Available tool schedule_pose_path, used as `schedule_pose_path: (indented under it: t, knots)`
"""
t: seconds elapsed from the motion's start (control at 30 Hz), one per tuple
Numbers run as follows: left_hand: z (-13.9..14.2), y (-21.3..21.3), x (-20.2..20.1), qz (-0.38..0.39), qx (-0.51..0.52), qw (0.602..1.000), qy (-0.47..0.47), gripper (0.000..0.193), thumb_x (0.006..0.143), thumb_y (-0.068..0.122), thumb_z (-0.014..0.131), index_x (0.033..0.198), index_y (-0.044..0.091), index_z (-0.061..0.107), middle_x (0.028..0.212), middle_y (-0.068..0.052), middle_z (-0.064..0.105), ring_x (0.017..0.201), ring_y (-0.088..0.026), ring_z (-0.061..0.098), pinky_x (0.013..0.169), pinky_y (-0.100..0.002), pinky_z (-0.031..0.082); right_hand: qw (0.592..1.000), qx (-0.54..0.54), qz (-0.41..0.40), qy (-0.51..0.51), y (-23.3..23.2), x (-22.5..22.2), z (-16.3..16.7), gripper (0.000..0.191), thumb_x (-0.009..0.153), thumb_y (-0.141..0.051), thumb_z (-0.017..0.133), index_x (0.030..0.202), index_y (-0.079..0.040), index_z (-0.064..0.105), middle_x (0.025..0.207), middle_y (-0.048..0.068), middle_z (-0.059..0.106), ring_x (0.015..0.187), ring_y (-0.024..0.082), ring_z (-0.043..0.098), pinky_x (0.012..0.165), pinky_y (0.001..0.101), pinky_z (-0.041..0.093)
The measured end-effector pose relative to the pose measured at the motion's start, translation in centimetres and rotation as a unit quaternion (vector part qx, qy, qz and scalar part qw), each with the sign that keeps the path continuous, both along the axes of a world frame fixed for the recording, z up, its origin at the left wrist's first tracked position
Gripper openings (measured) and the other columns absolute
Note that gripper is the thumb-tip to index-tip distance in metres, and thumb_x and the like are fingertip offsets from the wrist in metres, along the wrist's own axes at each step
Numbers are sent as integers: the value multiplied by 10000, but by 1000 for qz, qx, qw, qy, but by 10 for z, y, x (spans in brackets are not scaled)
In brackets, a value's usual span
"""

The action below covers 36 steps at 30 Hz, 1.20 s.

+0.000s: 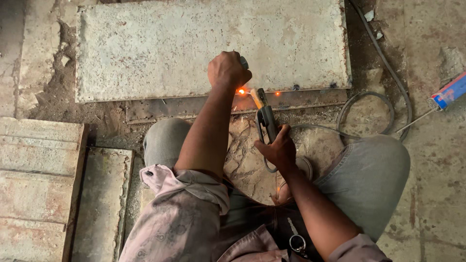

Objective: The person positions a metal bar on a concrete slab and uses a welding torch to weld the bar to the slab. The person sits cross-legged on the floor and repeatedly applies the welding torch to the metal bar, creating sparks and smoke.

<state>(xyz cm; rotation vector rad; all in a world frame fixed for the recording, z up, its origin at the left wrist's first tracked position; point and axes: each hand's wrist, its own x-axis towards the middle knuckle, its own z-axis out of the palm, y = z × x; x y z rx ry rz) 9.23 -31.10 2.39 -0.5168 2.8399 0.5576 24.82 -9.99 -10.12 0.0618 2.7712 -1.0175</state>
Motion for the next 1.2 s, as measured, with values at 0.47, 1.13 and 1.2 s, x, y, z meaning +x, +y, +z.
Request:
schedule_pose_path:
  t: [0.47,1.13,1.2]
  knots:
    - [-9,1,-3,-20,0,1000,21,220,847,344,645,892,197,802,924,-97,772,873,-292,749,789,-405,602,992,15,53,113,9,2,-32,944,688,-526,875,1248,58,389,845,280,687,764,465,710,684,487,595]
    - [-3,-4,4,17,23,1000,7,303,717,311,778,989,179,781,1022,-100,758,972,-288,734,852,-388,585,1000,21,-3,-2,-6,-2,-6,907,622,-491,884,1238,-17,414,1017,276,676,905,470,679,793,531,552]
    - [-9,-5,2,-20,-1,1000,15,224,756,290,719,951,202,786,1007,-60,767,958,-277,736,813,-387,593,1000,25,2,-18,-5,-2,-11,907,623,-490,871,1241,-9,415,1027,285,674,896,457,689,791,518,562]
